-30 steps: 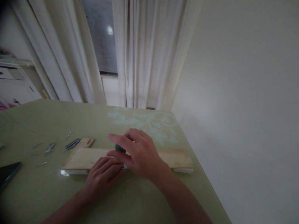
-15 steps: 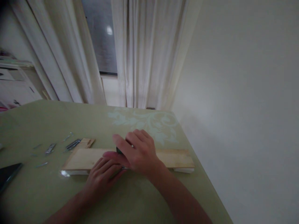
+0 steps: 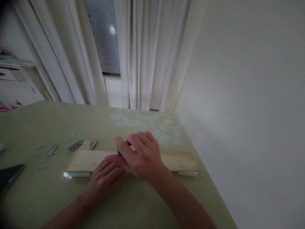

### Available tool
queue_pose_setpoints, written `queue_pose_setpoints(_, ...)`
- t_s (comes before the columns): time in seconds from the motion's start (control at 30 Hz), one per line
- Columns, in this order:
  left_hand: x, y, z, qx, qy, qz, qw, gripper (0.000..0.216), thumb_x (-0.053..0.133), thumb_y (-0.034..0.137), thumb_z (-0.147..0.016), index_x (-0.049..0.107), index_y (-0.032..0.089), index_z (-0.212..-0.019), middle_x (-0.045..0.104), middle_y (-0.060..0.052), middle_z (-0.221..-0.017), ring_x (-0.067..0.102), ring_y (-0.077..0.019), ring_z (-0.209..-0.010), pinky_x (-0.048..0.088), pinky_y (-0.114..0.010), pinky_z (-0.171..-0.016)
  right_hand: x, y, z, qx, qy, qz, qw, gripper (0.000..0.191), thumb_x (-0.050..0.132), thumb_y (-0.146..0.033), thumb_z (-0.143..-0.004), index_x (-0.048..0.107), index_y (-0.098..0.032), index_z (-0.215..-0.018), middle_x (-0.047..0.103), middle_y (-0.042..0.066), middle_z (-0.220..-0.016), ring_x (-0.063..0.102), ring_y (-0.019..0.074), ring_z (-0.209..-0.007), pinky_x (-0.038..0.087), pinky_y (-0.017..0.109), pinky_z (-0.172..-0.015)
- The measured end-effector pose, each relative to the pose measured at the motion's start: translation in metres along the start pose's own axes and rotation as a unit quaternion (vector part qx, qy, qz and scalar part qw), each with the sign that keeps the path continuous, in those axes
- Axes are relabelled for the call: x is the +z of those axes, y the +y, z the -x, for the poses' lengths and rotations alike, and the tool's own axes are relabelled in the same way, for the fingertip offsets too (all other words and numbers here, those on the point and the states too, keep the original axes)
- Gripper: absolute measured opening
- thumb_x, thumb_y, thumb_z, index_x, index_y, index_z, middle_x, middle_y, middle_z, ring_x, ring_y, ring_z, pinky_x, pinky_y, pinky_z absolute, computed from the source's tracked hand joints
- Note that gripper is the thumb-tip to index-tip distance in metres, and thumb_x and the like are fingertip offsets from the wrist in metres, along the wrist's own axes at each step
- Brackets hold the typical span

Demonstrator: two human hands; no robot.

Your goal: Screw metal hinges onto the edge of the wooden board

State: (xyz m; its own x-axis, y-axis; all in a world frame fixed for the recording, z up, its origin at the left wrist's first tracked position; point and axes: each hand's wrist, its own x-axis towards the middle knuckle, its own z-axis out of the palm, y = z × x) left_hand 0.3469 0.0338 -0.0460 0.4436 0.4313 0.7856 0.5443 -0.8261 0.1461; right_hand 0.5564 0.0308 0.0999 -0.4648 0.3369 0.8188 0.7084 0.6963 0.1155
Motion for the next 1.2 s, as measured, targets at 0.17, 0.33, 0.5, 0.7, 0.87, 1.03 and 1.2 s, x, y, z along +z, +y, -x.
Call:
queue_pose_setpoints(0.17, 0.001, -0.001, -0.001, 0.004, -0.007, 0.013, 1.0, 0.01, 0.067, 0.023, -0.107, 0.075, 0.02, -0.101, 0.081, -0.004, -0.1, 0.07, -0.0207, -0.091, 0.052, -0.036, -0.085, -0.008, 0.002, -0.007, 0.056, -0.113, -0.247, 0.961, 0.05, 0.046, -0.016, -0.111, 0.052, -0.017, -0.16, 0.069, 0.014, -0.148, 0.065, 0.0228, -0.134, 0.055, 0.041, -0.112)
queue_pose_setpoints(0.33, 0.001, -0.001, 0.001, 0.0, -0.012, 0.011, 1.0, 0.006, 0.071, 0.023, -0.105, 0.075, 0.02, -0.103, 0.082, -0.004, -0.102, 0.071, -0.0209, -0.091, 0.053, -0.037, -0.086, 0.006, 0.005, 0.0, 0.055, -0.027, -0.125, 0.99, 0.038, 0.065, -0.041, -0.109, 0.073, -0.022, -0.142, 0.071, 0.006, -0.093, 0.064, 0.0208, -0.087, 0.057, 0.036, -0.081)
queue_pose_setpoints(0.5, 0.0, 0.0, -0.002, 0.005, 0.004, 0.004, 1.0, 0.016, 0.065, 0.025, -0.109, 0.074, 0.02, -0.096, 0.08, -0.004, -0.093, 0.07, -0.0213, -0.088, 0.052, -0.036, -0.082, 0.004, -0.003, 0.001, 0.05, -0.049, -0.106, 0.992, 0.05, 0.059, -0.04, -0.11, 0.064, -0.013, -0.151, 0.073, 0.016, -0.116, 0.067, 0.0286, -0.107, 0.059, 0.046, -0.094)
queue_pose_setpoints(0.7, 0.0, 0.001, -0.003, 0.001, 0.001, 0.015, 1.0, 0.008, 0.069, 0.022, -0.106, 0.075, 0.021, -0.101, 0.082, -0.004, -0.1, 0.072, -0.0203, -0.088, 0.054, -0.035, -0.084, -0.016, 0.005, -0.008, 0.105, -0.174, -0.331, 0.921, 0.049, 0.046, -0.018, -0.113, 0.052, -0.027, -0.161, 0.07, 0.009, -0.143, 0.066, 0.0192, -0.13, 0.055, 0.038, -0.111)
queue_pose_setpoints(0.87, 0.001, 0.0, 0.0, 0.006, 0.0, 0.005, 1.0, 0.005, 0.072, 0.022, -0.105, 0.075, 0.02, -0.101, 0.081, -0.004, -0.1, 0.07, -0.0219, -0.092, 0.052, -0.036, -0.088, -0.002, 0.005, -0.002, 0.074, -0.054, -0.152, 0.984, 0.031, 0.073, -0.044, -0.104, 0.08, -0.021, -0.123, 0.069, 0.006, -0.088, 0.065, 0.0219, -0.085, 0.058, 0.036, -0.079)
queue_pose_setpoints(1.03, 0.0, 0.0, 0.0, -0.001, 0.001, 0.003, 1.0, 0.01, 0.07, 0.024, -0.106, 0.076, 0.02, -0.1, 0.081, -0.004, -0.098, 0.07, -0.0212, -0.09, 0.052, -0.035, -0.085, -0.01, 0.002, -0.006, 0.054, -0.102, -0.222, 0.968, 0.045, 0.053, -0.026, -0.112, 0.059, -0.018, -0.155, 0.071, 0.016, -0.144, 0.067, 0.0264, -0.129, 0.056, 0.045, -0.11)
queue_pose_setpoints(1.2, 0.001, 0.0, -0.001, 0.0, 0.003, 0.007, 1.0, 0.006, 0.072, 0.022, -0.104, 0.077, 0.021, -0.1, 0.082, -0.004, -0.099, 0.072, -0.0204, -0.089, 0.054, -0.035, -0.085, -0.008, 0.006, -0.005, 0.092, -0.104, -0.323, 0.936, 0.031, 0.06, -0.032, -0.112, 0.072, -0.026, -0.141, 0.077, 0.007, -0.114, 0.072, 0.0187, -0.105, 0.06, 0.034, -0.094)
